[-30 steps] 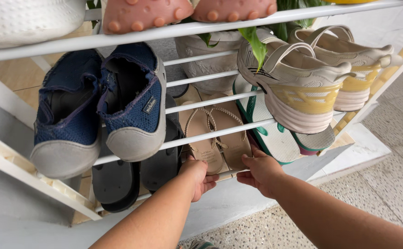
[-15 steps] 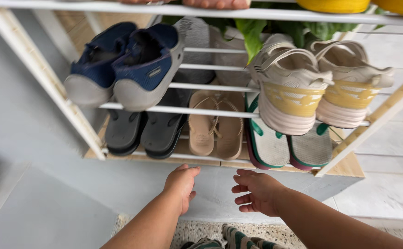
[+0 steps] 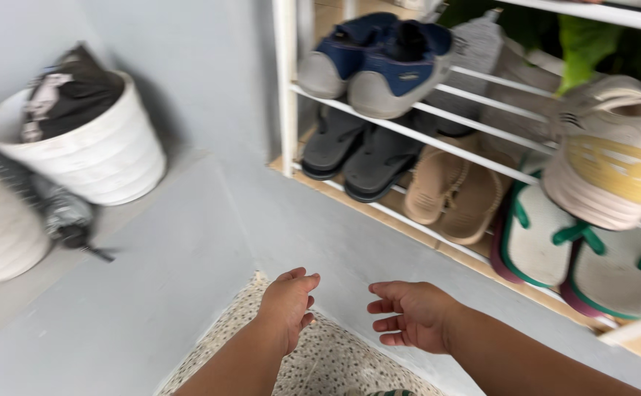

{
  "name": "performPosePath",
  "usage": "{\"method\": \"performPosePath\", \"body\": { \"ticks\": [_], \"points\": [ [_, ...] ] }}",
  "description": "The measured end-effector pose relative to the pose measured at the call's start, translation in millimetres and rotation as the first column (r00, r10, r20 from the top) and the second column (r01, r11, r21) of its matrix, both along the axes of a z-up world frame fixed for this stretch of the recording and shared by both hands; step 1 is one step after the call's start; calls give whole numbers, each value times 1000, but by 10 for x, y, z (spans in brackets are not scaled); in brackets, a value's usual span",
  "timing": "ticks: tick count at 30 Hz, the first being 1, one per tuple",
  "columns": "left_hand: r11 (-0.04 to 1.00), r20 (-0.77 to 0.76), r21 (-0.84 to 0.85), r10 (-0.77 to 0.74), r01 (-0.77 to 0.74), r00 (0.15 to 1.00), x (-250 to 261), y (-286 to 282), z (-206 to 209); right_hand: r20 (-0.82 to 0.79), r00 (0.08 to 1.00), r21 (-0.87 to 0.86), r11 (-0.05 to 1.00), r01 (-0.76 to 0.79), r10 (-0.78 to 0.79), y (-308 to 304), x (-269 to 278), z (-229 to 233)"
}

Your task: The person picks up multiple pairs of shoes and sandals from the floor and places them on a white shoe rack. After organizing the footwear, the person sweeps the tiled floor and stairs with a broom.

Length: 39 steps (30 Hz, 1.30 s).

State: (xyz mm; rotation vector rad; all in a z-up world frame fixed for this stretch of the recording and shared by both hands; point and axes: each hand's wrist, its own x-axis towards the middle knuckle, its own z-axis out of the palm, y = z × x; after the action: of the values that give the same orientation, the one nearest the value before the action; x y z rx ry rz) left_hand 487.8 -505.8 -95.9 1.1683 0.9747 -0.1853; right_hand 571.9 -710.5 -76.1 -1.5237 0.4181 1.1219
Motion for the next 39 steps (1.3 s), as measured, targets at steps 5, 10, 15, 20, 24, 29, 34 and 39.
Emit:
{"method": "performPosePath", "body": {
  "ticks": [5,10,15,20,24,29,34,39],
  "points": [
    [986,34,61,154,-156,987,-695,417,220,49,995,33,996,-87,86,552,-287,186],
    [951,36,91,293,-295,955,-1760,852,279,57,977,71,975,-210,206,1256,-1031,187],
    [887,-11,94,456,-453,890,-3158,1245,232,22,907,152,895,-420,421,1984,-2204,42],
    [753,-73,96,657,-651,750,-4538,1490,146,-18,803,185,791,-583,596,2567,-3268,-102],
    [611,-45,76,791,-788,610,-5465,1514,100,-44,704,189,697,-691,709,2896,-4015,-158],
    [405,-10,40,914,-913,405,-6311,1517,14,-46,551,181,550,-815,833,3271,-4645,-184],
    [183,-4,-49,983,-982,183,-6830,1363,-199,-40,404,102,406,-908,914,3652,-5159,-221],
    [-5,-20,-91,1000,-996,-3,-7277,1431,-305,-66,262,90,268,-959,963,4129,-5680,-309]
  ]
}}
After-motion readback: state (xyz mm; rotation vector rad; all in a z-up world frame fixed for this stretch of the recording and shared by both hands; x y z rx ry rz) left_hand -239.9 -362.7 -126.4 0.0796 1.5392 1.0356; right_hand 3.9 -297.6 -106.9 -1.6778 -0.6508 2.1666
